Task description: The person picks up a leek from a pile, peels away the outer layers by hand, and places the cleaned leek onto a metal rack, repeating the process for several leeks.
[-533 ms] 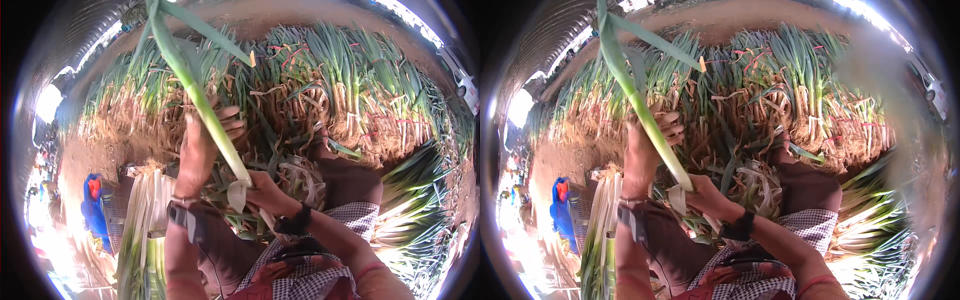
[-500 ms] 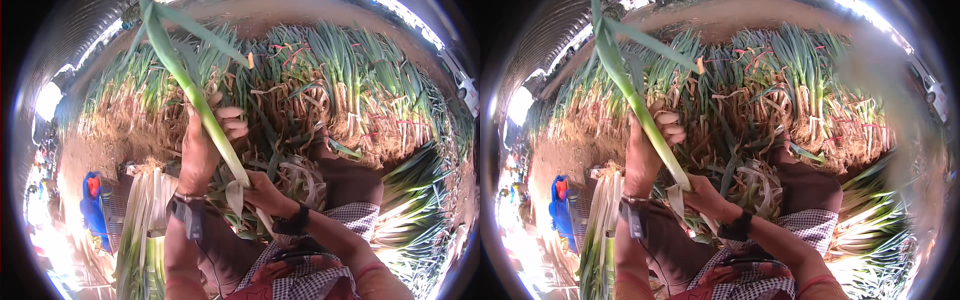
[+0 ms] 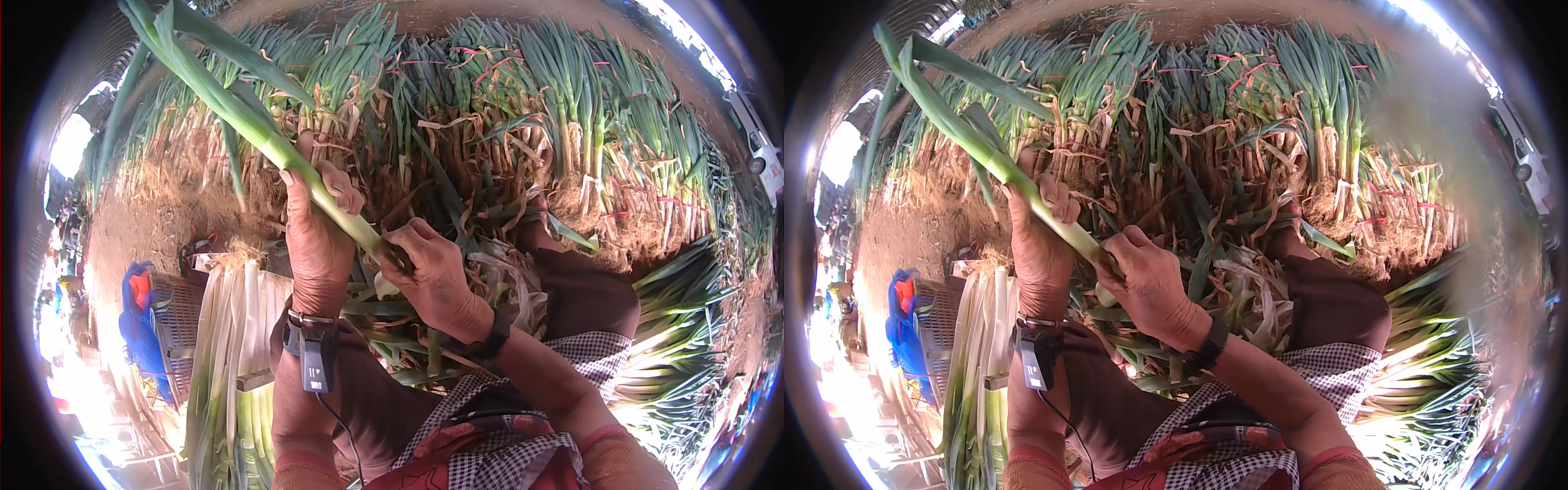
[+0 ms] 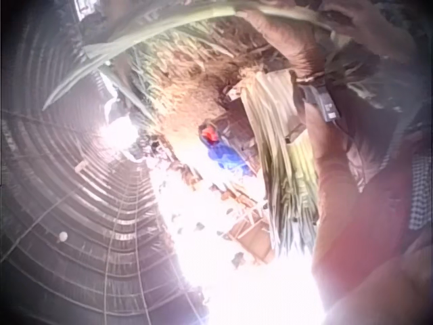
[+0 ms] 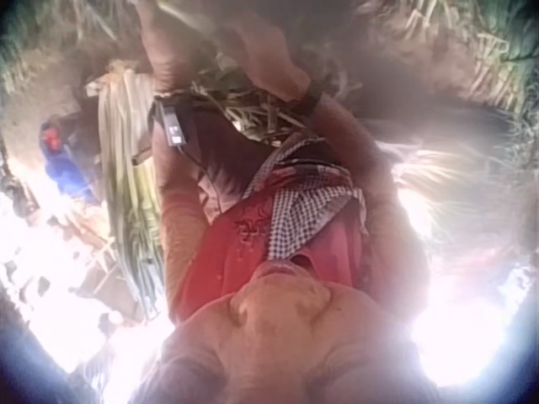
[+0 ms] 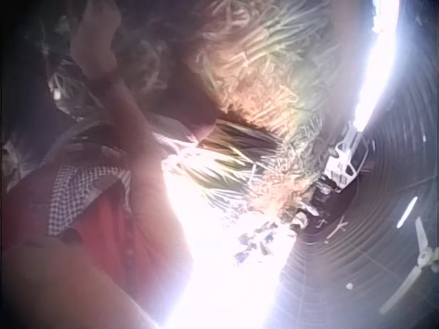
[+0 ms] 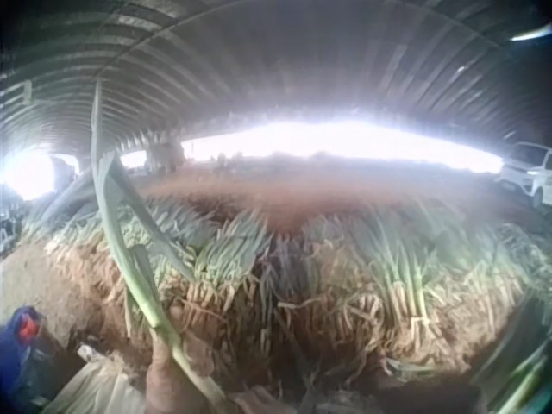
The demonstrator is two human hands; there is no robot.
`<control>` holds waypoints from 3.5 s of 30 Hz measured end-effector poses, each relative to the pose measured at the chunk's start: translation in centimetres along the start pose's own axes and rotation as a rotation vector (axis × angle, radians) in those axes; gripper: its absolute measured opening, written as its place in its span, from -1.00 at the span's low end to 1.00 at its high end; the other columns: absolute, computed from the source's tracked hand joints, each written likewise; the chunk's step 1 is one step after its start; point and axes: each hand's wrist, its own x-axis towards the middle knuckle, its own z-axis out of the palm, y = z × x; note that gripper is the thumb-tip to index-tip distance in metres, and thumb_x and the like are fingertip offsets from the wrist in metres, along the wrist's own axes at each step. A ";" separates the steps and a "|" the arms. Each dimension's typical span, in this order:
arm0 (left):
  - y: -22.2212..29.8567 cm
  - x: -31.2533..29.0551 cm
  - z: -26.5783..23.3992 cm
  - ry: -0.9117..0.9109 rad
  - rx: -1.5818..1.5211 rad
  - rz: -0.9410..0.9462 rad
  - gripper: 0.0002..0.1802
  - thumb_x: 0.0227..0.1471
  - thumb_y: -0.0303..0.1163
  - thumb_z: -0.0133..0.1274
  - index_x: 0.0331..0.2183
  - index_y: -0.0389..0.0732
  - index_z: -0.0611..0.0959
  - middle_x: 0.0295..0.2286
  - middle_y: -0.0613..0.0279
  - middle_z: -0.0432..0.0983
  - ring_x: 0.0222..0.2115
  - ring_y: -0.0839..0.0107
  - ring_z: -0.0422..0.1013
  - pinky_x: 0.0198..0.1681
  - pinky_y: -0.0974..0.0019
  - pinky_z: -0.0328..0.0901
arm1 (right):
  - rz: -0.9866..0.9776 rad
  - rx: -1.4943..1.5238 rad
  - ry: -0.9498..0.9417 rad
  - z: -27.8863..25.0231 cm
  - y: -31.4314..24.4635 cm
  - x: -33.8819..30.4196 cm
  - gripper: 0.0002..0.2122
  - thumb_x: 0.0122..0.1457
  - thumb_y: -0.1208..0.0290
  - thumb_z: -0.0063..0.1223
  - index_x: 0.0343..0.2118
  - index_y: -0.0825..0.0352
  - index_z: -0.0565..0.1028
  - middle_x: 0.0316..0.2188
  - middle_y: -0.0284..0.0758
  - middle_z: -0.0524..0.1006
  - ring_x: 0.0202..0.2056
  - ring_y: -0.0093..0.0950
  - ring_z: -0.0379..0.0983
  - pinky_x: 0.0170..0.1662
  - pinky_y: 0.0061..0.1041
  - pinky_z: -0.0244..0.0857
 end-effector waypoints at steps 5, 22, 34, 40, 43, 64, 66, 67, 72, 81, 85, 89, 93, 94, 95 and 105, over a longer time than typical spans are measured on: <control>-0.1 0.4 -0.4 0.015 0.047 0.056 -0.37 0.19 0.00 -0.04 0.16 -0.13 0.30 -0.48 0.43 0.22 -0.50 0.60 0.15 -0.43 0.49 0.10 | -0.065 -0.003 0.004 0.4 0.3 0.6 -0.84 -0.05 0.69 0.17 -0.36 0.44 0.48 -0.46 -0.21 0.51 -0.42 -0.27 0.46 -0.38 -0.43 0.37; 0.9 1.8 -2.0 -0.126 -0.091 -0.002 -0.39 0.18 0.15 -0.14 0.03 -0.14 0.45 -0.65 0.47 0.14 -0.72 0.65 0.02 -0.70 0.56 -0.01 | 0.667 1.117 -0.178 -1.1 0.7 -2.6 -0.86 0.27 0.42 -0.09 -0.37 0.36 0.45 -0.50 -0.37 0.52 -0.57 -0.52 0.46 -0.51 -0.51 0.32; 0.5 2.4 -3.9 0.083 0.055 0.094 -0.30 0.03 0.11 0.13 0.10 -0.08 0.41 -0.51 0.41 0.21 -0.57 0.55 0.13 -0.52 0.47 0.08 | -0.404 -0.471 -0.215 -0.9 -0.3 -0.3 -0.78 0.00 0.41 0.08 -0.27 0.33 0.44 -0.21 -0.27 0.36 -0.25 -0.33 0.39 -0.22 -0.31 0.29; 1.5 2.0 -4.8 0.191 0.166 0.169 -0.26 0.04 0.15 0.09 0.13 -0.08 0.36 -0.56 0.39 0.26 -0.59 0.55 0.17 -0.51 0.45 0.13 | -0.319 -0.484 -0.432 0.2 3.0 -4.6 -0.82 -0.04 0.43 0.06 -0.33 0.30 0.47 -0.22 -0.25 0.34 -0.18 -0.37 0.33 -0.17 -0.37 0.24; 2.5 2.8 -5.1 0.205 0.157 0.208 -0.28 0.08 0.17 0.02 0.12 -0.08 0.35 -0.59 0.38 0.27 -0.60 0.56 0.18 -0.51 0.43 0.16 | -0.082 -0.459 -0.736 -2.7 9.2 -14.4 -0.82 0.04 0.31 0.02 -0.37 0.32 0.48 -0.23 -0.25 0.41 -0.17 -0.35 0.37 -0.13 -0.35 0.27; 2.8 2.1 -5.7 0.077 -0.037 0.168 -0.37 0.09 0.14 0.02 0.03 -0.12 0.46 -0.55 0.39 0.25 -0.60 0.55 0.15 -0.55 0.45 0.11 | 0.627 1.312 -0.028 0.3 3.5 1.3 -0.79 0.22 0.32 0.09 -0.28 0.40 0.45 -0.42 -0.38 0.47 -0.36 -0.58 0.42 -0.26 -0.51 0.31; 3.7 2.1 -6.3 0.026 -0.060 0.162 -0.37 0.09 0.13 0.03 0.03 -0.12 0.46 -0.56 0.39 0.25 -0.61 0.55 0.15 -0.56 0.46 0.10 | 0.745 1.477 -0.016 -2.6 3.8 -1.4 -0.83 0.23 0.33 0.09 -0.33 0.36 0.47 -0.45 -0.39 0.50 -0.39 -0.60 0.43 -0.28 -0.58 0.31; 4.0 2.2 -6.4 0.019 -0.084 0.164 -0.38 0.05 0.08 0.10 0.00 -0.15 0.48 -0.55 0.40 0.24 -0.58 0.57 0.14 -0.54 0.48 0.10 | 0.798 1.437 -0.087 -4.6 4.6 -3.0 -0.82 0.24 0.33 0.07 -0.34 0.36 0.48 -0.45 -0.38 0.51 -0.40 -0.59 0.46 -0.30 -0.59 0.33; 5.6 2.4 -7.1 0.086 -0.009 0.226 -0.37 0.07 0.11 0.07 0.02 -0.12 0.46 -0.54 0.37 0.21 -0.59 0.54 0.13 -0.56 0.48 0.08 | 0.753 0.011 -0.561 -9.5 13.4 -10.5 -0.75 0.14 0.27 0.10 -0.30 0.39 0.52 -0.49 -0.26 0.52 -0.41 -0.47 0.49 -0.29 -0.39 0.38; 5.6 2.8 -7.1 0.178 0.044 0.222 -0.49 0.21 0.08 -0.15 -0.06 -0.13 0.44 -0.53 0.38 0.20 -0.59 0.57 0.10 -0.55 0.48 0.07 | 0.064 -0.007 -0.459 -6.9 4.8 -6.0 -0.68 0.19 0.33 0.00 -0.01 0.28 0.38 -0.21 -0.14 0.49 -0.22 -0.15 0.46 -0.18 -0.27 0.35; 6.5 2.8 -8.7 -0.031 -0.130 0.091 -0.36 0.07 -0.02 0.11 -0.01 -0.35 0.47 -0.57 0.37 0.18 -0.57 0.55 0.11 -0.54 0.51 0.10 | -0.077 -0.109 -0.776 -5.4 5.9 -6.1 -0.83 0.19 0.32 0.00 -0.34 0.31 0.34 -0.55 -0.23 0.39 -0.45 -0.18 0.43 -0.40 -0.22 0.24; 8.7 2.5 -11.1 -0.007 -0.081 0.096 -0.37 0.25 0.04 -0.24 -0.03 -0.39 0.46 -0.56 0.36 0.15 -0.59 0.54 0.08 -0.56 0.49 0.10 | -0.204 -0.133 -0.731 -6.8 6.7 -9.2 -0.89 0.15 0.41 -0.02 -0.36 0.32 0.38 -0.58 -0.24 0.38 -0.48 -0.25 0.44 -0.43 -0.27 0.26; 10.8 2.9 -13.7 -0.034 -0.051 0.164 -0.37 0.24 0.06 -0.24 -0.07 -0.38 0.46 -0.55 0.34 0.17 -0.58 0.54 0.12 -0.55 0.50 0.12 | -0.093 -0.357 -0.904 -10.7 10.6 -17.0 -0.89 0.13 0.42 -0.01 -0.32 0.32 0.41 -0.54 -0.24 0.45 -0.45 -0.24 0.47 -0.38 -0.29 0.32; 11.6 3.1 -14.3 -0.037 -0.055 0.161 -0.37 0.24 0.06 -0.24 -0.07 -0.38 0.46 -0.55 0.34 0.17 -0.58 0.54 0.12 -0.55 0.50 0.12 | 0.013 -0.483 -1.083 -12.3 12.2 -19.5 -0.87 0.12 0.42 -0.02 -0.29 0.32 0.42 -0.50 -0.21 0.48 -0.41 -0.23 0.48 -0.35 -0.29 0.35; 12.4 2.9 -14.6 -0.047 -0.045 0.189 -0.38 0.21 0.05 -0.15 -0.07 -0.38 0.46 -0.55 0.35 0.18 -0.57 0.55 0.12 -0.54 0.50 0.13 | 0.116 -0.601 -1.265 -12.6 11.8 -19.4 -0.85 0.12 0.43 -0.03 -0.26 0.32 0.44 -0.46 -0.19 0.52 -0.38 -0.22 0.50 -0.31 -0.30 0.38; 11.5 1.8 -13.3 -0.127 -0.269 0.104 -0.50 0.10 -0.31 0.06 -0.03 -0.47 0.42 -0.61 0.38 0.20 -0.65 0.59 0.18 -0.58 0.52 0.19 | 0.263 0.212 -0.801 -4.2 2.7 -5.7 -0.77 0.16 0.29 0.07 -0.25 0.34 0.44 -0.32 -0.19 0.52 -0.39 -0.19 0.49 -0.35 -0.28 0.33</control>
